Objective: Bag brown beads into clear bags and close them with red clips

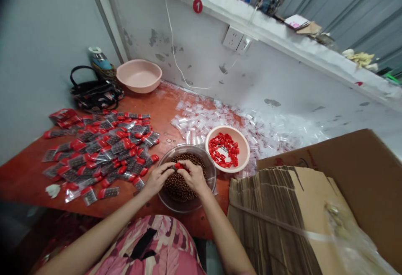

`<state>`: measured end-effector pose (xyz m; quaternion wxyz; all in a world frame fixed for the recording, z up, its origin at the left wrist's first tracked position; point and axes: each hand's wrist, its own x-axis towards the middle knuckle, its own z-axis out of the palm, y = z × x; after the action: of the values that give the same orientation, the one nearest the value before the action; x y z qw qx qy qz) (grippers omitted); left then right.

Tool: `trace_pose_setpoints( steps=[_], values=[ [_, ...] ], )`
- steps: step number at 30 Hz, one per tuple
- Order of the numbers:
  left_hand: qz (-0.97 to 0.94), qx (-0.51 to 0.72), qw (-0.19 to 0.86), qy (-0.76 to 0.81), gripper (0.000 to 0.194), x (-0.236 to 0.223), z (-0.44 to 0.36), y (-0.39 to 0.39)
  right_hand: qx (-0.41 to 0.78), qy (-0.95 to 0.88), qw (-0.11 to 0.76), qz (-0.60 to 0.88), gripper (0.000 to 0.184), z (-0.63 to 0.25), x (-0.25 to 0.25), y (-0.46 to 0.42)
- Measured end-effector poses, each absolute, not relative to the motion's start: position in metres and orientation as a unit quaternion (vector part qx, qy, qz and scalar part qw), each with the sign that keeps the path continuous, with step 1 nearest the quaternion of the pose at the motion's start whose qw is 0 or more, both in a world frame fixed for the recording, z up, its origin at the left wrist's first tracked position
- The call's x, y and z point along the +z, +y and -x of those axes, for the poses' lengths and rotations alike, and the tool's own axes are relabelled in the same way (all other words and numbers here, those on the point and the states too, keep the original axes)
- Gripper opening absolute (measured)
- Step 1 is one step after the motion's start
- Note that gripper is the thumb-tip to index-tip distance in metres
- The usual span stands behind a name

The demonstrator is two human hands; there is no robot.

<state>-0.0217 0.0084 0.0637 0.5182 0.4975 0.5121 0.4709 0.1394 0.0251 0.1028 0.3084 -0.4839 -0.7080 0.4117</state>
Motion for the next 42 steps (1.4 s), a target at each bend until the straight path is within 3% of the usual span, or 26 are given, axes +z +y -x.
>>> trace_pose_setpoints(
  steps=[10,13,18,21,24,26,31,33,42],
  values=[
    [-0.548,0.457,0.504,0.487,0.021,0.068,0.024,0.006,0.291,-0.805,0.208,0.473,0.024,-0.146,0.097,0.021],
    [-0.509,0.461,0.542,0.485,0.02,0.067,0.024,0.011,0.361,-0.773,0.252,0.458,0.027,-0.145,0.096,0.031],
    [-0.311,0.529,0.65,0.448,0.033,0.063,0.019,0.017,0.65,-0.516,0.404,0.384,0.048,-0.145,0.097,0.035],
    [-0.309,0.546,0.635,0.451,0.029,0.062,0.02,0.016,0.728,-0.388,0.443,0.351,0.037,-0.147,0.09,0.03],
    [-0.408,0.517,0.576,0.484,0.023,0.066,0.023,0.011,0.716,-0.371,0.442,0.393,0.015,-0.148,0.084,0.029],
    [-0.48,0.487,0.539,0.492,0.021,0.071,0.024,0.006,0.707,-0.392,0.422,0.41,0.011,-0.145,0.085,0.031],
    [-0.557,0.485,0.457,0.495,0.022,0.081,0.023,-0.003,0.805,-0.372,0.302,0.351,0.033,-0.129,0.101,0.033],
    [-0.562,0.481,0.439,0.51,0.024,0.084,0.026,-0.005,0.836,-0.349,0.272,0.326,0.034,-0.121,0.105,0.03],
    [-0.607,0.499,0.383,0.485,0.023,0.083,0.043,-0.012,0.875,-0.22,0.325,0.282,0.035,-0.09,0.087,0.02]
  ],
)
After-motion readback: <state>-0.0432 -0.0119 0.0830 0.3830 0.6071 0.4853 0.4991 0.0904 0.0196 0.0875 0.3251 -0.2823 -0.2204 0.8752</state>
